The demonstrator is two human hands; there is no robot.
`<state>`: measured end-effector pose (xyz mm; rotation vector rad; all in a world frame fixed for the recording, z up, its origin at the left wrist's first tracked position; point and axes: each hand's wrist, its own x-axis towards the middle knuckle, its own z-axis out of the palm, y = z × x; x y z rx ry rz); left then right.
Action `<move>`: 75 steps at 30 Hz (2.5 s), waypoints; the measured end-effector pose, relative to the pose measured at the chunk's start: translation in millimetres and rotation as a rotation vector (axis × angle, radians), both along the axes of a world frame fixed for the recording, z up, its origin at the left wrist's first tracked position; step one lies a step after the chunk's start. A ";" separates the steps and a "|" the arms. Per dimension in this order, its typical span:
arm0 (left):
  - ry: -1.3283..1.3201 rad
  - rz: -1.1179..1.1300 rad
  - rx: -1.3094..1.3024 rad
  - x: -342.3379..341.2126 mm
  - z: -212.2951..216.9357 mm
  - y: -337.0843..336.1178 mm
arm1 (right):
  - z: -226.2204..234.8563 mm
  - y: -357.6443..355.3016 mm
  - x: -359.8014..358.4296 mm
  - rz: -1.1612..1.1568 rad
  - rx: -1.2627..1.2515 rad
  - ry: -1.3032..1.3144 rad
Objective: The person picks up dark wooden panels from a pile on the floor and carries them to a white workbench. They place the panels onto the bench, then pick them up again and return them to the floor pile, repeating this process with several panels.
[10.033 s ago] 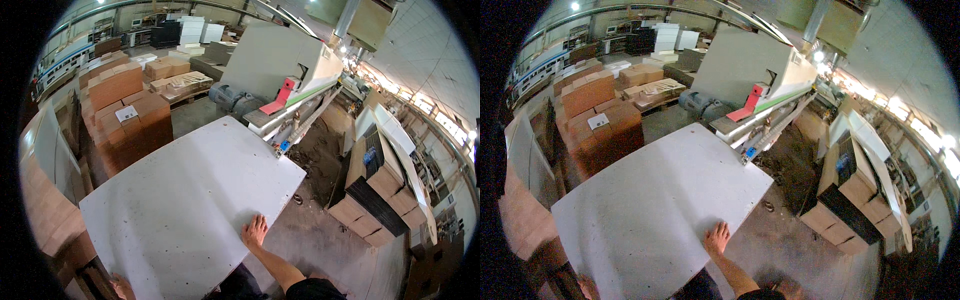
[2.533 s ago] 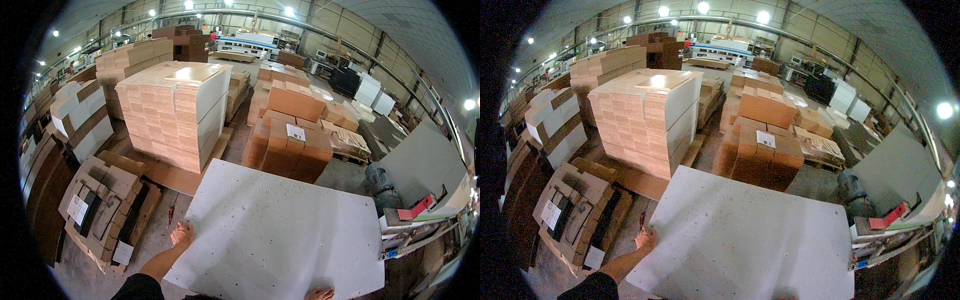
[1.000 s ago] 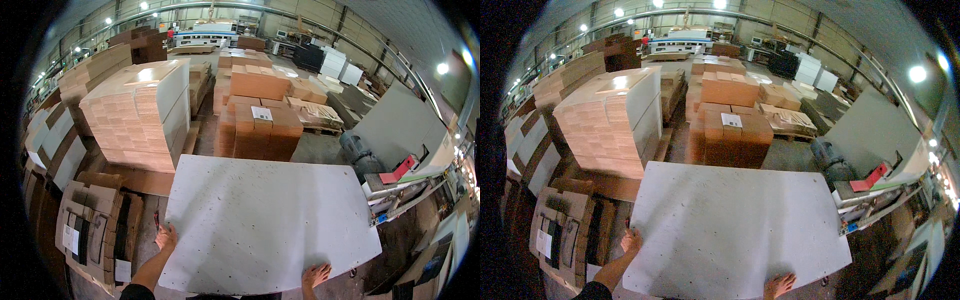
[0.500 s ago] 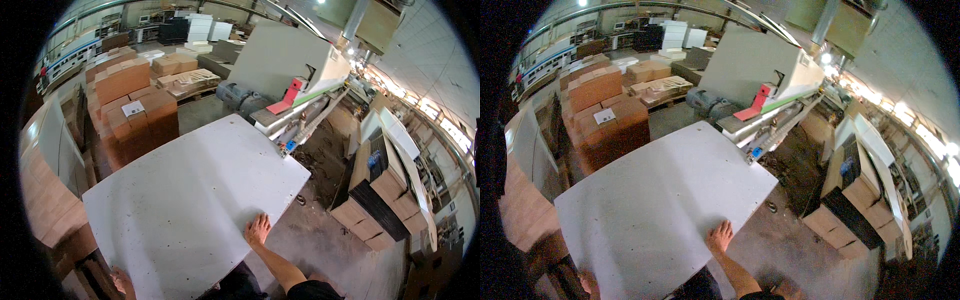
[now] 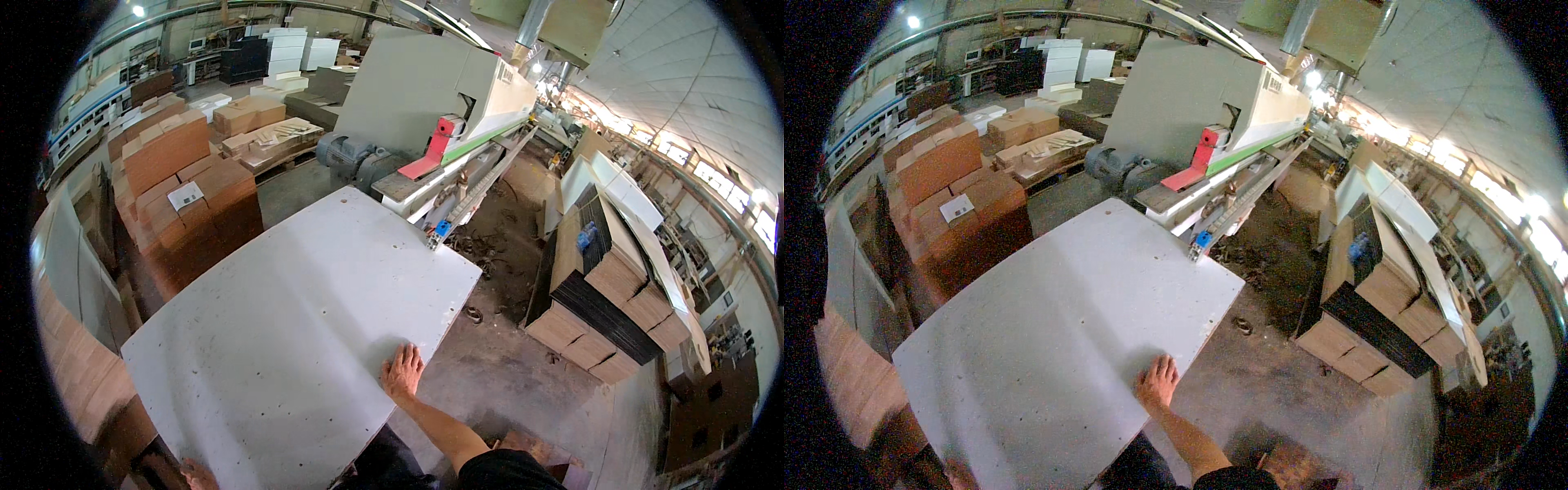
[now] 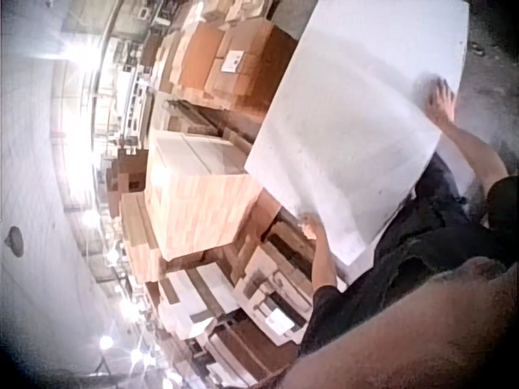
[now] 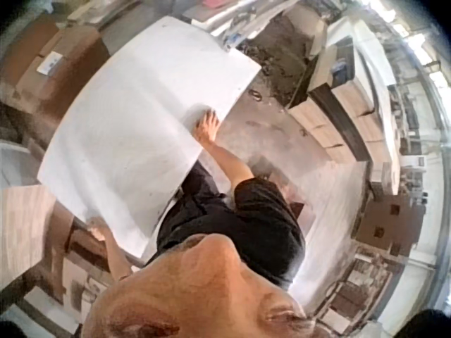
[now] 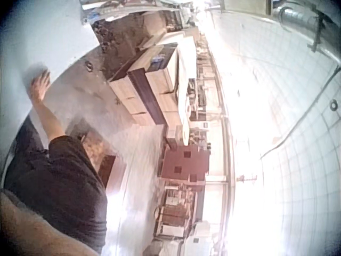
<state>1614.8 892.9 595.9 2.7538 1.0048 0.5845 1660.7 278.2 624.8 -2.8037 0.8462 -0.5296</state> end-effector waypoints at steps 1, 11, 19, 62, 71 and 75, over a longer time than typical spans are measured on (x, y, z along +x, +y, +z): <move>-0.003 0.006 0.021 0.4 -0.2 0.7 | 0.7 0.4 -0.1 0.008 -0.001 -0.015; -0.061 0.137 0.278 10.5 -39.4 19.7 | 2.2 2.3 -0.2 0.013 -0.023 -0.034; -0.070 0.118 0.299 12.6 -38.9 22.4 | 0.9 2.0 0.2 -0.002 -0.012 -0.005; -0.029 0.076 0.293 17.8 -43.4 23.5 | 5.1 6.8 2.7 0.002 -0.036 -0.026; 0.055 0.102 0.155 20.0 -39.8 28.6 | 7.7 8.9 2.0 0.021 -0.019 -0.041; 0.099 0.115 0.106 18.4 -40.0 31.4 | 5.6 9.3 3.2 0.009 -0.040 -0.046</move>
